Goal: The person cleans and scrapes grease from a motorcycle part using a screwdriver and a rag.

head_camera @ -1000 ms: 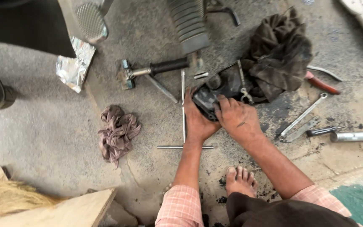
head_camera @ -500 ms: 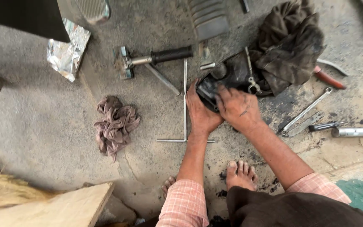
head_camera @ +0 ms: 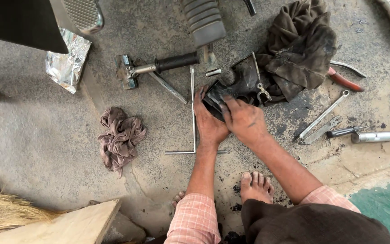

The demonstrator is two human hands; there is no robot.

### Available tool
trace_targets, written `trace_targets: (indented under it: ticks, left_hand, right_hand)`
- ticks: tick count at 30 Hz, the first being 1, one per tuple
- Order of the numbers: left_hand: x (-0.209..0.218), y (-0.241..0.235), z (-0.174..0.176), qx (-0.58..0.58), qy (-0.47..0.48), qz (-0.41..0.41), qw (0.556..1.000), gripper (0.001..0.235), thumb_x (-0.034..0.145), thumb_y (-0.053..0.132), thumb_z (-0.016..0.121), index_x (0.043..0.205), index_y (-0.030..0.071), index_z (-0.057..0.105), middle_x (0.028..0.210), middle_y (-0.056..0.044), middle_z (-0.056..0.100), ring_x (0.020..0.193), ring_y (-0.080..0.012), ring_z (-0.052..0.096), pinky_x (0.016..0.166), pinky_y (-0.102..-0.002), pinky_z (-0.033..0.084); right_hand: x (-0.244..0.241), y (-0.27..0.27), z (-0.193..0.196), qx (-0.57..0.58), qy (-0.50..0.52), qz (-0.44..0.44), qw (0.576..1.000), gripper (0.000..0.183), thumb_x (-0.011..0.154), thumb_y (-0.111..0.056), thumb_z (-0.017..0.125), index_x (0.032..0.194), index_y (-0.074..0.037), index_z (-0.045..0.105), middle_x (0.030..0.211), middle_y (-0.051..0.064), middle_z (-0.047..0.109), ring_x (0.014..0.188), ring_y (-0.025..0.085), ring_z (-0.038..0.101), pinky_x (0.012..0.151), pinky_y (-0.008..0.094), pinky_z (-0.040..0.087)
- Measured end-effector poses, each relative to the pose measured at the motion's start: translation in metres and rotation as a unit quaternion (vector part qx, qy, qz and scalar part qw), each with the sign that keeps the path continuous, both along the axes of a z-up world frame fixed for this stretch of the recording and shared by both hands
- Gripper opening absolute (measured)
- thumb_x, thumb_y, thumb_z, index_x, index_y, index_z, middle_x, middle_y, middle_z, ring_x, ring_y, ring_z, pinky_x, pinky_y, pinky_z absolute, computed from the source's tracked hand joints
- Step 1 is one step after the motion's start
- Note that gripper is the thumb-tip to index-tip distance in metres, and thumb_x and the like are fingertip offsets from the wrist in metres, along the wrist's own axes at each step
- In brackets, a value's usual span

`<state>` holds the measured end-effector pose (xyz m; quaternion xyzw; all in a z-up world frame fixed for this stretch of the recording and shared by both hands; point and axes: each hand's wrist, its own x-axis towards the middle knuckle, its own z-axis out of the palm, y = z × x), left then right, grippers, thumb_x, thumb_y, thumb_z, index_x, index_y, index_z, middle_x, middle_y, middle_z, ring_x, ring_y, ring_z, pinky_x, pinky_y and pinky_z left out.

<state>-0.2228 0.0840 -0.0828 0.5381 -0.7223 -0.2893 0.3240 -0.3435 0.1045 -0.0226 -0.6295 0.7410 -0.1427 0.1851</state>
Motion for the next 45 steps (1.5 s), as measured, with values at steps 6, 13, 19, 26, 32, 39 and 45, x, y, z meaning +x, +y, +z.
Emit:
trace_targets:
  ticks: [6, 13, 19, 26, 32, 39, 45]
  left_hand:
    - [0.002, -0.002, 0.012, 0.024, 0.025, 0.006, 0.999, 0.054, 0.097, 0.026, 0.062, 0.143, 0.001, 0.049, 0.148, -0.026, 0.048, 0.145, -0.0432, 0.040, 0.124, -0.054, 0.033]
    - [0.001, 0.001, 0.004, 0.006, 0.038, 0.005, 0.999, 0.054, 0.097, 0.024, 0.065, 0.143, 0.000, 0.049, 0.148, -0.026, 0.045, 0.143, -0.0424, 0.042, 0.123, -0.053, 0.036]
    - [-0.002, 0.003, 0.003, -0.013, 0.044, 0.005, 0.999, 0.057, 0.095, 0.028, 0.070, 0.140, 0.003, 0.044, 0.148, -0.024, 0.040, 0.142, -0.0400, 0.042, 0.123, -0.050, 0.035]
    - [0.000, -0.005, 0.028, 0.112, 0.026, -0.008, 0.993, 0.129, 0.052, 0.044, 0.095, 0.147, 0.000, 0.021, 0.142, -0.019, 0.041, 0.136, -0.0342, 0.044, 0.123, -0.049, 0.032]
    - [0.000, -0.002, 0.024, 0.147, 0.008, 0.014, 0.989, 0.139, 0.048, 0.042, 0.101, 0.151, -0.002, 0.018, 0.146, -0.021, 0.037, 0.139, -0.0354, 0.039, 0.122, -0.045, 0.033]
    - [0.001, -0.004, 0.024, 0.144, -0.007, -0.002, 0.990, 0.135, 0.048, 0.043, 0.100, 0.150, -0.001, 0.024, 0.143, -0.021, 0.039, 0.138, -0.0353, 0.041, 0.122, -0.047, 0.035]
    - [0.000, -0.005, 0.023, 0.102, -0.010, -0.017, 0.995, 0.128, 0.048, 0.041, 0.101, 0.148, 0.000, 0.033, 0.143, -0.021, 0.043, 0.136, -0.0364, 0.043, 0.120, -0.048, 0.036]
  right_hand:
    - [0.000, -0.003, 0.007, 0.011, -0.053, 0.023, 0.998, 0.029, 0.097, -0.024, 0.064, 0.122, -0.009, 0.069, 0.085, 0.015, 0.072, 0.069, 0.038, 0.070, 0.061, 0.048, 0.056]
    - [-0.003, 0.000, 0.003, 0.002, -0.062, 0.038, 0.997, 0.030, 0.096, -0.023, 0.064, 0.121, -0.008, 0.071, 0.087, 0.015, 0.073, 0.072, 0.036, 0.071, 0.062, 0.046, 0.057]
    - [-0.007, 0.005, 0.003, -0.034, -0.100, 0.032, 0.994, 0.028, 0.095, -0.020, 0.065, 0.118, -0.007, 0.073, 0.093, 0.016, 0.075, 0.077, 0.035, 0.072, 0.066, 0.044, 0.058]
    - [-0.039, 0.060, -0.009, -0.081, -0.373, -0.200, 0.902, 0.024, 0.105, -0.016, 0.062, 0.119, -0.003, 0.076, 0.080, 0.007, 0.066, 0.065, 0.013, 0.054, 0.056, 0.029, 0.042]
    - [-0.118, 0.066, 0.005, -0.236, -0.421, -0.295, 0.825, 0.022, 0.107, -0.016, 0.054, 0.115, -0.007, 0.073, 0.077, -0.002, 0.060, 0.064, 0.004, 0.050, 0.057, 0.020, 0.039]
    - [-0.133, 0.060, -0.021, -0.110, -0.135, -0.295, 0.940, 0.024, 0.104, -0.011, 0.067, 0.126, -0.006, 0.074, 0.102, 0.008, 0.072, 0.073, 0.012, 0.063, 0.059, 0.024, 0.048]
    - [-0.120, 0.075, -0.024, -0.184, -0.001, -0.170, 0.968, 0.021, 0.098, -0.006, 0.074, 0.118, -0.010, 0.079, 0.117, 0.013, 0.070, 0.100, 0.021, 0.069, 0.082, 0.034, 0.062]
